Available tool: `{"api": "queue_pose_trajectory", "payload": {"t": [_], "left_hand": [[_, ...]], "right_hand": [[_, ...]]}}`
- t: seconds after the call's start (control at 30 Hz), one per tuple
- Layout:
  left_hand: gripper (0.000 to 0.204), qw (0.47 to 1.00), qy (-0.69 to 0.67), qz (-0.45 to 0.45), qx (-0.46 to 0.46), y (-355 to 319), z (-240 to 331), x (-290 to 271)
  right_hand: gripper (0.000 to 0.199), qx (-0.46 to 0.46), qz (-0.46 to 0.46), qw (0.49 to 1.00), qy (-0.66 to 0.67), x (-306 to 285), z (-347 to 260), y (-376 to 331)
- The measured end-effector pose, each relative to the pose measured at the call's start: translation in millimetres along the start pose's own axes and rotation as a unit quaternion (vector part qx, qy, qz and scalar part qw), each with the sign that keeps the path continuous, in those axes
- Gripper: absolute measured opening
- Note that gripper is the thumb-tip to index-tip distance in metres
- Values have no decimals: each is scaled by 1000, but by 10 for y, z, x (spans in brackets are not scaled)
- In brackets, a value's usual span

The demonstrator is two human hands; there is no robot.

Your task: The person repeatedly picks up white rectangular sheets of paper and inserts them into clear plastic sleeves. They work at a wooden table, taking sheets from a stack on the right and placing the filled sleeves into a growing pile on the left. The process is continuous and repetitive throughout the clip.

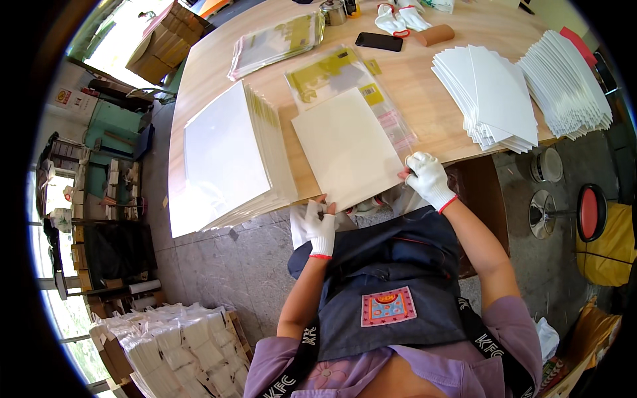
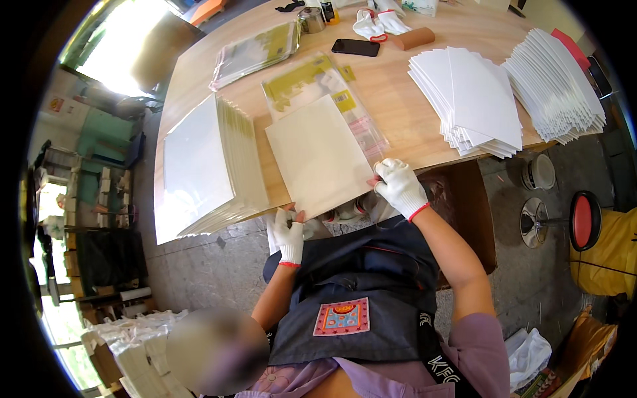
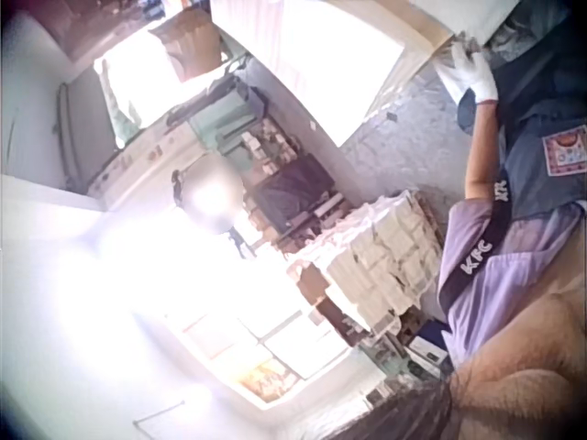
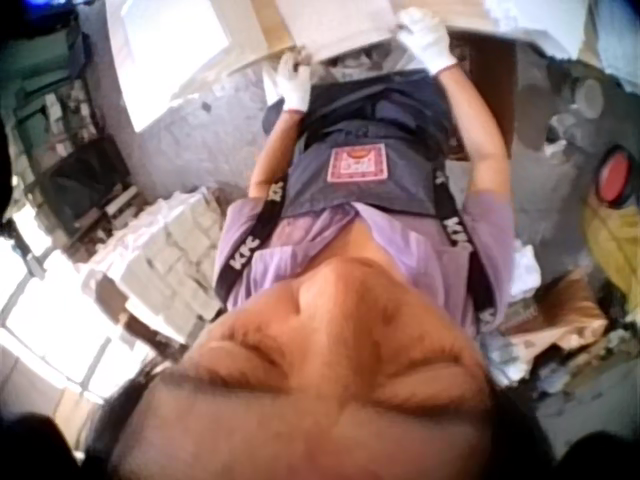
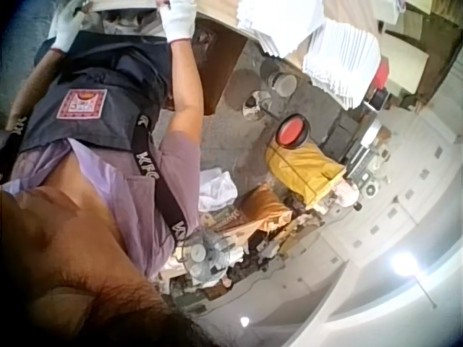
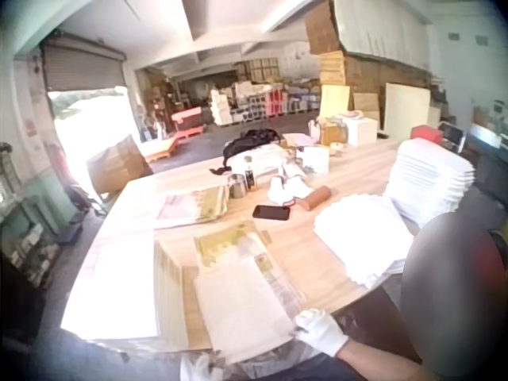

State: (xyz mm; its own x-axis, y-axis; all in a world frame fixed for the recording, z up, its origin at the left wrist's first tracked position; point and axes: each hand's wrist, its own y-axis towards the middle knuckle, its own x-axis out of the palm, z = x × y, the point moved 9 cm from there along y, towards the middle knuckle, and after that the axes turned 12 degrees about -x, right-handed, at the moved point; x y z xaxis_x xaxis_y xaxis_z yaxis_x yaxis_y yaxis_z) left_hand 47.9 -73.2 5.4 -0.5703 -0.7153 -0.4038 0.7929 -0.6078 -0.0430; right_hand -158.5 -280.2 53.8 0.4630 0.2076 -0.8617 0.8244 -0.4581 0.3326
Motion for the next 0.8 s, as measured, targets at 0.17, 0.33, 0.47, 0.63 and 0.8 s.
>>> {"api": "queue_pose_trajectory", "payload": {"t": [0.17,0.33,0.47,0.63,0.8], "left_hand": [[26,953,-212,-20,-215,24,-95,-49],[41,938,-257,-136,-190,181,221,-27],[44,978,-146,-138,-60,66,1233,-324],[44,998,-56,1,2,-107,1709,-1303],[41,982,-43,159,96,204,1693,-2470]], "right_hand": [[13,178,44,983,21,-79,337,-81],[15,264,-94,931,232,252,342,-184],[17,298,-87,797,519,534,122,-217],[18,221,-41,724,652,611,-519,343],[25,78,-54,793,601,406,-1755,1454]]}}
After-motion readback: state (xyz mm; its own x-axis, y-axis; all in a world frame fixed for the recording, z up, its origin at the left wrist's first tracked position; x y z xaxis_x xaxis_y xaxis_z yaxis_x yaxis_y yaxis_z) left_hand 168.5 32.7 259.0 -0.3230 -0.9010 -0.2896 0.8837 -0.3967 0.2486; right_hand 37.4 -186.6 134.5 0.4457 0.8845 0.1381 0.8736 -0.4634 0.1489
